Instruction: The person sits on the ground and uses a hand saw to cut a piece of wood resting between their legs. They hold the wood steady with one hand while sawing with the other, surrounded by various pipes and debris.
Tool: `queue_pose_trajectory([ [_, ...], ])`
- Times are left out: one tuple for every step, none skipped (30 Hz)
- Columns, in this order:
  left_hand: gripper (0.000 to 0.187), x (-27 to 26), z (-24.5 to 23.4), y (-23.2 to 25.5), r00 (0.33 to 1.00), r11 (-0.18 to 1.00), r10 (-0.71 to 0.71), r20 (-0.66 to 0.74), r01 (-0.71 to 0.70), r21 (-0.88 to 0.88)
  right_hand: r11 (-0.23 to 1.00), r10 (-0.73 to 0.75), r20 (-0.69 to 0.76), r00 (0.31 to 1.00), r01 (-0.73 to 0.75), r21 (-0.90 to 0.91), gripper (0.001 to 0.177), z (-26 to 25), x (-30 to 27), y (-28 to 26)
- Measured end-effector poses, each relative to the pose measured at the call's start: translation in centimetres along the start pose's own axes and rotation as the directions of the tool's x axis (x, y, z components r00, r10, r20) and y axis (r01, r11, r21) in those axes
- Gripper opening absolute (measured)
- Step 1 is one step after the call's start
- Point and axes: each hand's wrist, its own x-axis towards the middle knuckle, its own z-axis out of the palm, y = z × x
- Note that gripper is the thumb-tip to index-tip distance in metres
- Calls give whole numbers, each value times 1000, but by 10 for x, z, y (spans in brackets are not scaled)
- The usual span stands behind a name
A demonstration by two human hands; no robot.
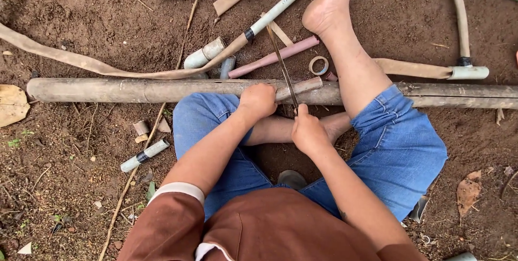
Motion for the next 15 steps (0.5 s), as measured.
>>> queue_pose_trajectory([
  [35,-1,-2,1,1000,1000,1,1,-1,0,1000,1,0,1000,-1,1,31,4,-8,5],
  [34,-1,-3,1,1000,1000,-4,-2,4,1,1000,1,5,1000,-1,-11,31,8,-16,11],
  [34,-2,-2,2,1000,1000,-8,3,8,2,1000,7,13,1000,-7,-20,32,14,-26,16],
  [34,-1,0,1,1000,1000,-5,11,5,2,1000,14,17,1000,-13,-16,32,19,-34,19],
  [34,1,2,0,1000,1000,-8,12,8,-2,999,-7,-7,1000,6,-50,27,22,-43,23],
  [34,2,4,0,1000,1000,-11,14,11,-6,996,-28,-29,999,25,-85,24,25,-52,27],
  [34,1,1,0,1000,1000,-9,15,9,-4,996,-26,-31,999,24,-83,24,28,-46,28],
  [35,0,-3,1,1000,1000,-13,15,13,-23,992,-33,-49,998,26,-126,22,32,-41,29],
  [36,-1,-8,2,1000,999,-16,12,17,-39,985,-42,-72,997,29,-169,21,34,-35,30],
  [36,-2,-11,4,1000,999,-13,9,13,-36,985,-42,-77,996,28,-168,21,30,-34,28],
  [38,-3,-14,5,999,999,-24,21,25,-44,992,-18,-31,999,14,-123,23,26,-32,26],
  [40,-4,-17,7,999,998,-35,33,36,-52,997,4,15,1000,-3,-79,25,21,-30,24],
  [40,-5,-17,7,999,998,-35,30,37,-53,997,2,13,1000,-1,-81,25,22,-32,25],
  [40,-5,-17,8,999,999,-38,24,39,-34,996,5,10,1000,-4,-85,25,23,-34,27],
  [40,-7,-16,7,999,999,-41,20,41,-14,996,9,8,1000,-8,-84,24,25,-36,29],
])
